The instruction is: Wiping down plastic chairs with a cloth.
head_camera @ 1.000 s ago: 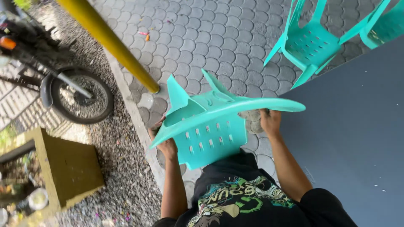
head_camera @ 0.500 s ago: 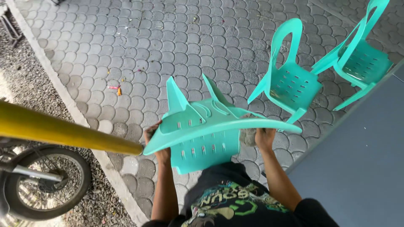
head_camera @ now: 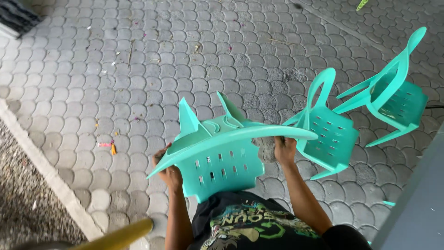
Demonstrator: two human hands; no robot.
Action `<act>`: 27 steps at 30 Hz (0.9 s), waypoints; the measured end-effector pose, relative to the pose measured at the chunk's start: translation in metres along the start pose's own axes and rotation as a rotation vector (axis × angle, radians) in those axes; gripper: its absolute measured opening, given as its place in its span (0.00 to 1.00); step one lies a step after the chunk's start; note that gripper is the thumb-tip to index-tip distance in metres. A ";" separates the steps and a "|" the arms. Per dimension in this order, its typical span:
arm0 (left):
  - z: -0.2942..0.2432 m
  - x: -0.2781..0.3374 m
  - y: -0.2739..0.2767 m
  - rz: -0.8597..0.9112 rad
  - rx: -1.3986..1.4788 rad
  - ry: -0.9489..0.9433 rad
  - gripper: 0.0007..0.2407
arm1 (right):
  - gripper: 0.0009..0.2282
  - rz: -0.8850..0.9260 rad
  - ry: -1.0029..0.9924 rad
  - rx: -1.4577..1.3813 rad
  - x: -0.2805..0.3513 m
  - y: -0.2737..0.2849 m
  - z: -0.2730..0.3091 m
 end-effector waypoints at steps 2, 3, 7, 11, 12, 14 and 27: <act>0.033 -0.051 -0.028 0.049 0.042 -0.005 0.18 | 0.21 -0.029 -0.037 0.000 -0.038 -0.027 -0.011; 0.050 -0.088 -0.048 0.096 0.093 -0.033 0.20 | 0.21 -0.068 -0.056 -0.014 -0.063 -0.044 -0.013; 0.116 -0.198 -0.128 0.253 0.120 -0.085 0.23 | 0.17 -0.241 0.050 0.002 -0.147 -0.065 0.009; 0.108 -0.285 -0.227 0.196 0.328 0.189 0.09 | 0.10 -0.318 -0.133 0.008 -0.195 -0.096 -0.024; 0.098 -0.303 -0.260 0.084 0.496 0.484 0.06 | 0.10 -0.318 -0.130 -0.002 -0.212 -0.108 -0.033; 0.186 -0.326 -0.281 0.205 0.443 0.238 0.04 | 0.10 -0.327 -0.117 0.002 -0.240 -0.126 -0.046; 0.348 -0.564 -0.495 0.213 0.413 0.242 0.03 | 0.14 -0.240 -0.045 0.013 -0.625 -0.298 -0.110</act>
Point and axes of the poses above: each hand's wrist, its own x-axis away from the middle knuckle, its own y-axis out of the back of the hand, z = x × y, the point moved 3 cm from there along -x, towards the middle knuckle, and after that the axes turned 10 degrees about x, right-handed, at the moved point
